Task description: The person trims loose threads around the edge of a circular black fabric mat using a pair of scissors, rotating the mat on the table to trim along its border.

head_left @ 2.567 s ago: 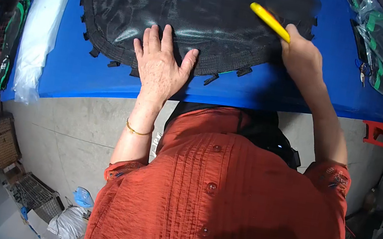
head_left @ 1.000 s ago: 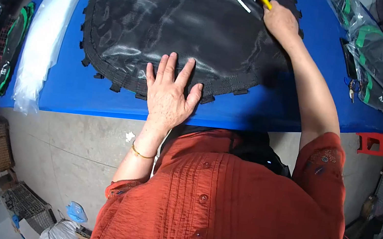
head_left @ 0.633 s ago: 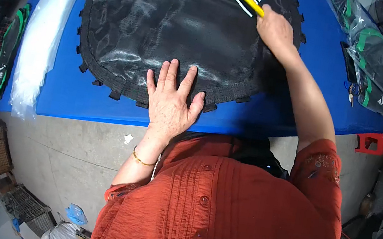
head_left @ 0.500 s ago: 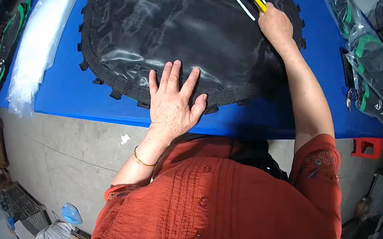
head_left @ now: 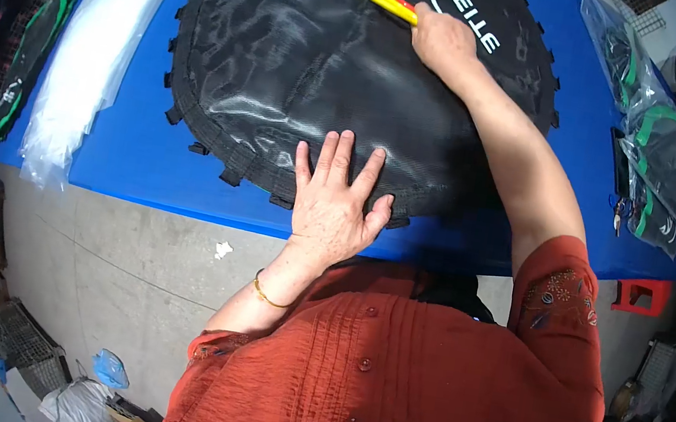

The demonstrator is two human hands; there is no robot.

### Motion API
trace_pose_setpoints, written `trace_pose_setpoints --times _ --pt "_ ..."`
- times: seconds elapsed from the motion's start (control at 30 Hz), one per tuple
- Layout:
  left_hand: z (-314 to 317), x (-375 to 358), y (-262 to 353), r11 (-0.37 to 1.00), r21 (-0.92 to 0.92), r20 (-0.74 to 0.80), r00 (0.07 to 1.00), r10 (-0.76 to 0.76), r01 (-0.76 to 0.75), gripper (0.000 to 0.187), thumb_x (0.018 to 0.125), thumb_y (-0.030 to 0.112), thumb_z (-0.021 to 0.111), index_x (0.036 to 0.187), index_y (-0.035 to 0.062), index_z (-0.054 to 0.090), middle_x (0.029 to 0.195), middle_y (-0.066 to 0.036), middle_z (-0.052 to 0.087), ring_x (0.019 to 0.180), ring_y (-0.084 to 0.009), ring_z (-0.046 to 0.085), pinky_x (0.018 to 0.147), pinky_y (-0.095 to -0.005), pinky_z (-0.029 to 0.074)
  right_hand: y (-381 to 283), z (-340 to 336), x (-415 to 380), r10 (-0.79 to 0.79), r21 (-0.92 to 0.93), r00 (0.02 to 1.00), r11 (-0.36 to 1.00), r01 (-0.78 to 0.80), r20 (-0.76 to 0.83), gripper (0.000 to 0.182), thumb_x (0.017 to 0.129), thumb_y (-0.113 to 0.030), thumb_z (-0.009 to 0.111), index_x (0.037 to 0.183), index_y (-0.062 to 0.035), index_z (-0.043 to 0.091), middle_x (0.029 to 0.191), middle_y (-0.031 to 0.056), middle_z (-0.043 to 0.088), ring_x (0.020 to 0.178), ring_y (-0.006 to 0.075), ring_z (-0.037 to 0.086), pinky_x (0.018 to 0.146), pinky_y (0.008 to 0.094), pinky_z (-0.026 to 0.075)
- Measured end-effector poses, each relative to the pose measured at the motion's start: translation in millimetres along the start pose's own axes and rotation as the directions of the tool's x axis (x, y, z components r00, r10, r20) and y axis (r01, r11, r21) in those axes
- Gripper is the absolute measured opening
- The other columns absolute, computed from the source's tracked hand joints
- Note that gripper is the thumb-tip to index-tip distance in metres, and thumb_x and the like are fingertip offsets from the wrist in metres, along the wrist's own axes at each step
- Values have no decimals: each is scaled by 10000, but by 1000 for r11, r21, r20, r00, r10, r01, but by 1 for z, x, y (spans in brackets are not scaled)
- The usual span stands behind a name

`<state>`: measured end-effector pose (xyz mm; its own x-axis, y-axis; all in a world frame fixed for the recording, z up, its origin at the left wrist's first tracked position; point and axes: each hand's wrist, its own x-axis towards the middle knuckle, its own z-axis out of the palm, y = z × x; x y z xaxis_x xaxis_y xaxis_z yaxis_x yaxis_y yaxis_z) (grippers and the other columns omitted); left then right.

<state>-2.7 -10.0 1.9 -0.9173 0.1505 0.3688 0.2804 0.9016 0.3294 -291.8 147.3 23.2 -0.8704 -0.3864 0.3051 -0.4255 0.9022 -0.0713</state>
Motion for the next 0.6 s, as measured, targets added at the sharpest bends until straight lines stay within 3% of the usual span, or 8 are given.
trace_pose_setpoints --times 0.2,0.23,0.33,0.4,0.53,0.6 --pt "-1 1 0 1000 -19 9 1000 -9 10 614 916 433 712 1455 143 664 1557 -285 496 1484 -446 442 1244 -672 225 -46 -1 5 23 36 997 999 -25 71 205 988 -189 600 1125 -54 671 926 221 776 896 408 775 793 539 617" --pt "0 1 0 1000 -20 8 1000 -11 11 616 915 432 713 1456 143 663 1556 -285 495 1482 -446 443 1244 -672 227 -53 6 -3 -70 69 995 995 65 69 229 963 -181 608 1142 -57 679 891 219 775 868 412 776 784 538 620" --pt "0 1 -1 1000 -19 8 1000 -7 7 615 914 431 716 1453 139 664 1551 -287 498 1476 -449 448 1242 -672 231 -104 -16 -41 -156 205 980 970 128 125 203 945 -131 604 1119 -47 667 851 210 772 844 407 779 758 532 623" --pt "2 1 0 1000 -14 7 1000 -8 8 609 914 430 716 1445 136 669 1541 -290 503 1472 -452 450 1241 -669 234 -128 -23 -60 -242 277 960 941 197 141 196 934 -118 621 1097 -15 652 798 207 759 757 382 779 662 499 622" --pt "1 1 0 999 -48 -12 1000 24 -25 549 895 416 743 1347 106 711 1405 -244 602 1405 -431 507 1224 -670 260 -151 -38 -93 -379 394 896 879 270 232 221 898 -139 686 1069 -8 634 757 178 743 732 366 773 635 489 610" --pt "6 -2 -3 998 -45 -43 998 39 -41 529 890 416 755 1311 98 722 1366 -227 622 1380 -424 524 1222 -664 270 -148 -40 -107 -402 390 896 868 308 188 228 881 -155 713 1039 -17 622 774 176 746 745 373 772 630 491 603"
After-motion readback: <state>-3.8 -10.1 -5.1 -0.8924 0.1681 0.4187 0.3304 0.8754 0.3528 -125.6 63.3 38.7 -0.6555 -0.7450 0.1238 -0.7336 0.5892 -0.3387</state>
